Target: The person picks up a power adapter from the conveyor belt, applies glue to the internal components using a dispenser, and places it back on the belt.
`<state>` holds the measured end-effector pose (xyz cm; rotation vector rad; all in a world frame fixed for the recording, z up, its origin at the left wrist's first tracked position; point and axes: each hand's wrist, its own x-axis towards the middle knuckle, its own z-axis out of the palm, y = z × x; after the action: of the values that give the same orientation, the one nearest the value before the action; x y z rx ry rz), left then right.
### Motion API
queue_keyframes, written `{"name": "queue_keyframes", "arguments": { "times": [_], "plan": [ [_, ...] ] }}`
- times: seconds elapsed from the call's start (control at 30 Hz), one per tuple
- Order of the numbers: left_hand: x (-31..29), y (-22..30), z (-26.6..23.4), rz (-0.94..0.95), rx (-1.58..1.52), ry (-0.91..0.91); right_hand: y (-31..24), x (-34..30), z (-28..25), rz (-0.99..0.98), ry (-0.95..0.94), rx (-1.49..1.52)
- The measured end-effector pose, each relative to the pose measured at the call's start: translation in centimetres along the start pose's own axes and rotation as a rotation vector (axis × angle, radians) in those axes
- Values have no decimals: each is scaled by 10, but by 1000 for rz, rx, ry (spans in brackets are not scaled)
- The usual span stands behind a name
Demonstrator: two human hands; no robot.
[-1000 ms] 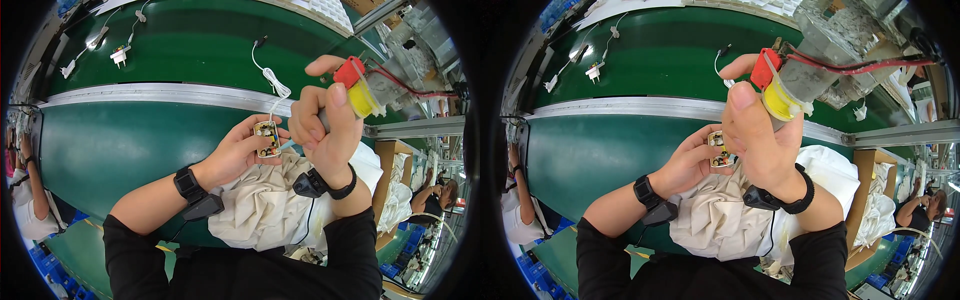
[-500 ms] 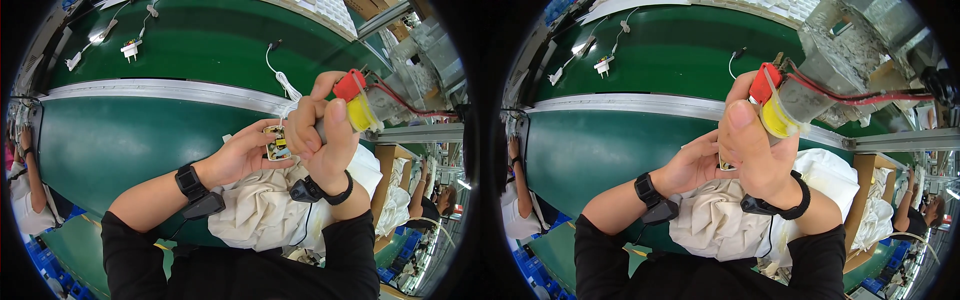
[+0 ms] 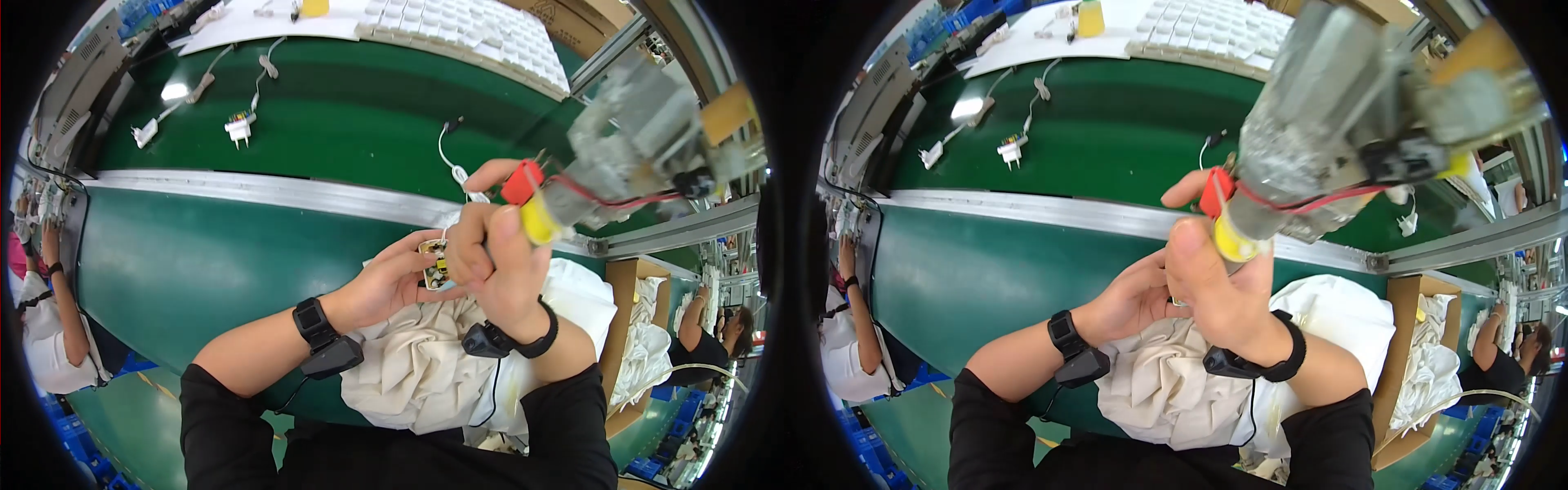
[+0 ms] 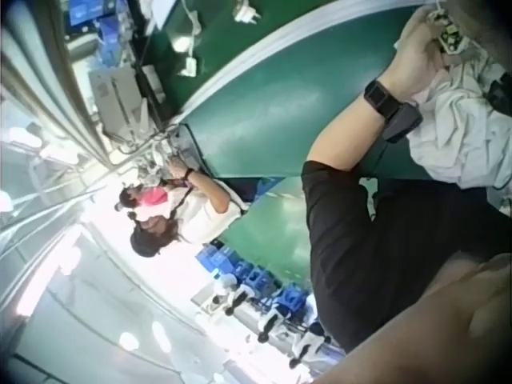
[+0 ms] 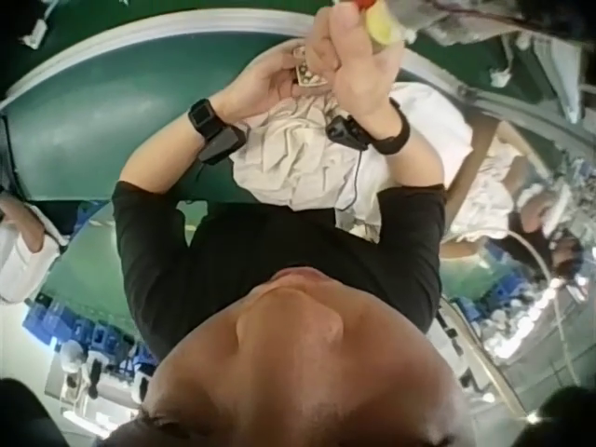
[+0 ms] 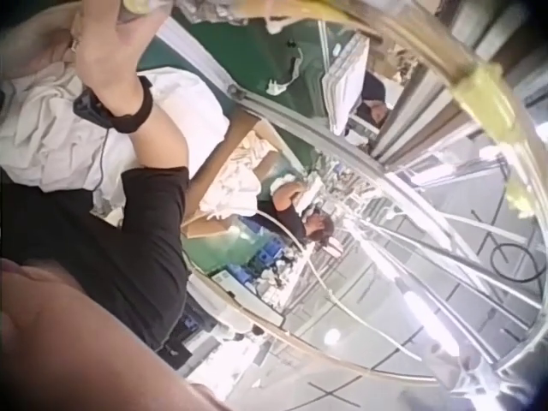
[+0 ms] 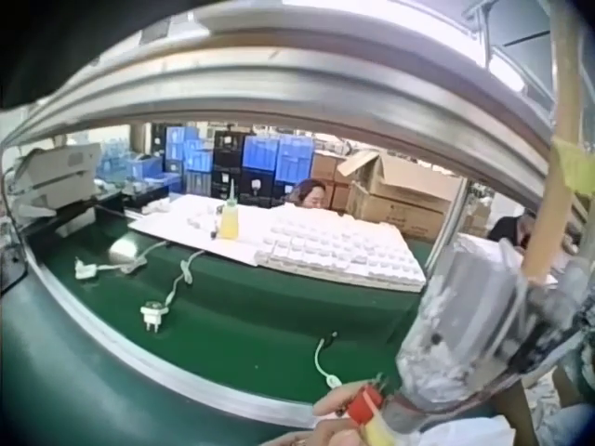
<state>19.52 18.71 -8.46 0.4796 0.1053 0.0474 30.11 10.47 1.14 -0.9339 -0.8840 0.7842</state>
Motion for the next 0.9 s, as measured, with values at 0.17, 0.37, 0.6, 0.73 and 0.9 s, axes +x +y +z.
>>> {"name": "queue_keyframes", "arguments": {
  "times": [0.17,0.37,0.6,0.73,0.9],
  "plan": [
    [27,29,14,173,294,46,-9,-7,0,25,-56,-108],
    [89,80,23,751,2045,165,-14,-6,13,61,-51,-52],
    [78,89,0,825,2006,319,-15,-2,15,65,-46,-17],
    [18,159,-19,932,2319,985,-15,4,14,21,-62,-101],
    [-44,210,-54,379,1970,1482,-18,1,16,29,-97,-106]
  ]
}}
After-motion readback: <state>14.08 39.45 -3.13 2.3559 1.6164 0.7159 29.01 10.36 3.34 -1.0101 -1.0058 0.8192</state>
